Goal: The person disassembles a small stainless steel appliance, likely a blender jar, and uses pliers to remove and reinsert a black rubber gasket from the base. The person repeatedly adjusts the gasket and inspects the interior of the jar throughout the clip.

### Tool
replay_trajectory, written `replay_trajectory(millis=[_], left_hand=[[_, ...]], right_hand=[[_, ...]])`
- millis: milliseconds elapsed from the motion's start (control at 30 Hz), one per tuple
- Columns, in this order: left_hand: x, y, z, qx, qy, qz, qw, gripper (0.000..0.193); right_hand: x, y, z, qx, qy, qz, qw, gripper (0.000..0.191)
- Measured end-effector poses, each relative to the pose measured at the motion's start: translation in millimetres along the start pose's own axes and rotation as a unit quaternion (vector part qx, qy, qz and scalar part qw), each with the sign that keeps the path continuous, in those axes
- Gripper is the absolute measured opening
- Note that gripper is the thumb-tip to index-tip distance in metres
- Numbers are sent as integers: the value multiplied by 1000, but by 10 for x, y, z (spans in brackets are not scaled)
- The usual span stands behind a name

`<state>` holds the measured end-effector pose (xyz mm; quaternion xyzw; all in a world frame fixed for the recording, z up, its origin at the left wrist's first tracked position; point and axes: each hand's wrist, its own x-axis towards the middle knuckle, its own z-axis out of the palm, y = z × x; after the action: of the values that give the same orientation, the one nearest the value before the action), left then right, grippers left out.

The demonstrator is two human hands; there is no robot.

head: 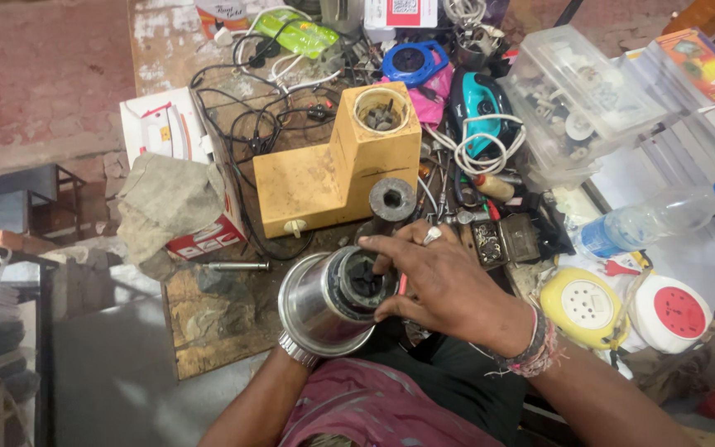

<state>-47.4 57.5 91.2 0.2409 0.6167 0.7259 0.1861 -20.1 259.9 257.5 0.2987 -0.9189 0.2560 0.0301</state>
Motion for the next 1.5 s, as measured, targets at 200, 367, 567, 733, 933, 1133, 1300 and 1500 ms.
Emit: replay_trajectory(millis=[200, 367, 567, 733, 933, 1133, 1300, 1500], left_hand=[[3, 53, 20, -71, 15, -41, 997, 66], [-34, 2, 10, -65, 23, -21, 997, 64], [-2, -133, -25, 102, -1, 44, 994, 65], [14, -133, -23, 204, 19, 76, 976, 59], [20, -6, -46, 159, 11, 114, 981, 64], [46, 95, -18, 257, 21, 179, 950, 69], [66, 180, 22, 264, 23, 186, 946, 69], [48, 310, 65, 229, 40, 117, 966, 65]], right_hand=[[0, 7, 6, -18, 31, -41, 999, 89], [-3, 14, 38, -8, -60, 77, 995, 75], [18, -4, 32, 14, 23, -64, 998, 87], [16, -46, 45, -12, 21, 9, 1000, 75], [29, -58, 8, -7, 37, -11, 999, 78], [37, -102, -67, -30, 32, 10, 999, 80], [39, -101, -81, -9, 64, -26, 998, 82], [16, -85, -75, -16, 60, -5, 998, 79]])
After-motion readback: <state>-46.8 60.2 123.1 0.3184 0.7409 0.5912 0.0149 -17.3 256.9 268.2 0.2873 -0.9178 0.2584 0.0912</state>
